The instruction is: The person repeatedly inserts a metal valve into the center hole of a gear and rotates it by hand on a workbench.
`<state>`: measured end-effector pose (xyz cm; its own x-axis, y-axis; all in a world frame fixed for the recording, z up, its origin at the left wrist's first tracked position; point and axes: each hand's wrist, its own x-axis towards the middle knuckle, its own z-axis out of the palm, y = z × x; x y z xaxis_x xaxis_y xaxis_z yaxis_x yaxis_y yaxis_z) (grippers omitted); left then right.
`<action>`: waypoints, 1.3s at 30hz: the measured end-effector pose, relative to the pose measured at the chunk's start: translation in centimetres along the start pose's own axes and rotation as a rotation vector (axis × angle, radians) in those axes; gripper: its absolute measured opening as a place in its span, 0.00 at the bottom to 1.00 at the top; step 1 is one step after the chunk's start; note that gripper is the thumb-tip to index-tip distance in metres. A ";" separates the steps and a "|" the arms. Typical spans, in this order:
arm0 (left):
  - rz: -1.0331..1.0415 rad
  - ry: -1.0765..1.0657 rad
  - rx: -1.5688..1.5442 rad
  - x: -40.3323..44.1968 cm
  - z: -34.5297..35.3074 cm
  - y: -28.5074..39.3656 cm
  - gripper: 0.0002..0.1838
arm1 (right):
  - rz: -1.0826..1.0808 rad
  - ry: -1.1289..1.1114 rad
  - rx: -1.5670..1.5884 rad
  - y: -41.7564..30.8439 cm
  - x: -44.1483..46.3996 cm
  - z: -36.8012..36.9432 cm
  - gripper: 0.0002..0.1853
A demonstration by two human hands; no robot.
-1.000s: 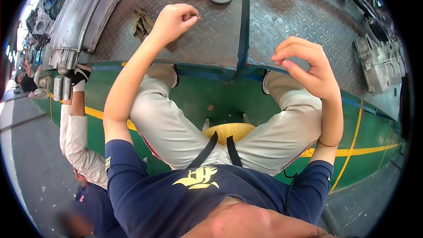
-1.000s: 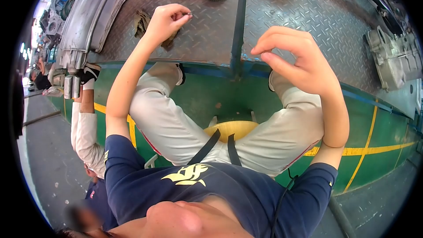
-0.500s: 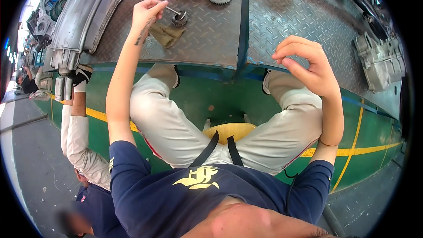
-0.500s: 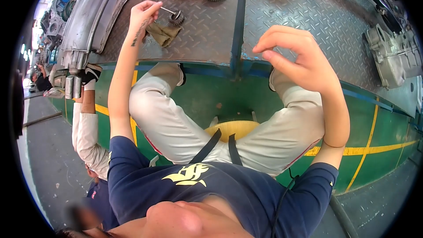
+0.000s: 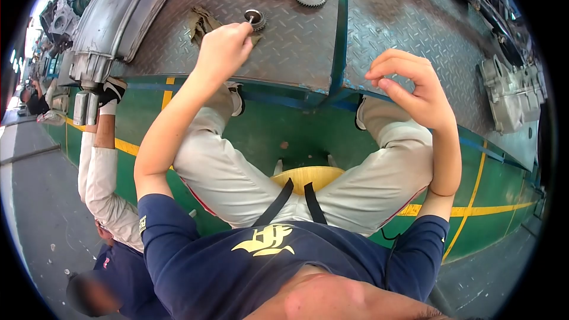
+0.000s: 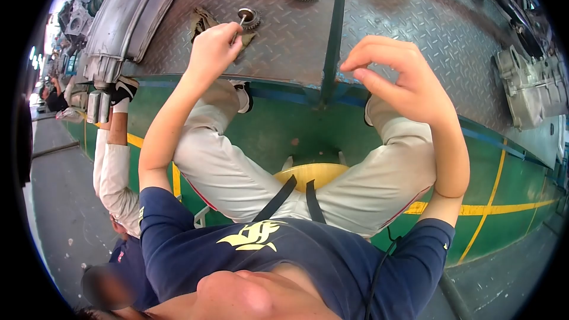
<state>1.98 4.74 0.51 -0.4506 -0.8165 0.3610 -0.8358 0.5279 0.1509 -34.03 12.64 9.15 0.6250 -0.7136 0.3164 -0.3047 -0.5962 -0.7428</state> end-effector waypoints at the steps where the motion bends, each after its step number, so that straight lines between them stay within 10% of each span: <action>1: 0.043 0.007 0.021 0.0 0.3 0.3 0.05 | -0.017 0.002 -0.005 0.1 0.0 0.0 0.09; 13: 0.284 -0.005 0.094 2.4 1.8 2.4 0.06 | 0.027 0.033 0.024 0.1 -1.3 -0.7 0.09; 23: -0.042 0.207 -0.104 8.3 1.0 -3.8 0.15 | 0.058 0.069 0.021 0.2 -2.4 -1.0 0.09; 30: -0.279 -0.057 -0.215 3.9 -3.7 -3.7 0.15 | 0.060 0.052 0.015 0.6 -2.1 -1.0 0.08; 39: -0.062 -0.131 -0.024 0.4 -2.6 -0.8 0.08 | 0.046 0.021 0.013 0.2 -0.6 -0.3 0.08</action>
<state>3.30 4.60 2.90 -0.4367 -0.8705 0.2270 -0.8563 0.4796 0.1916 -34.66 12.86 8.96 0.5954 -0.7476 0.2941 -0.3229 -0.5579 -0.7645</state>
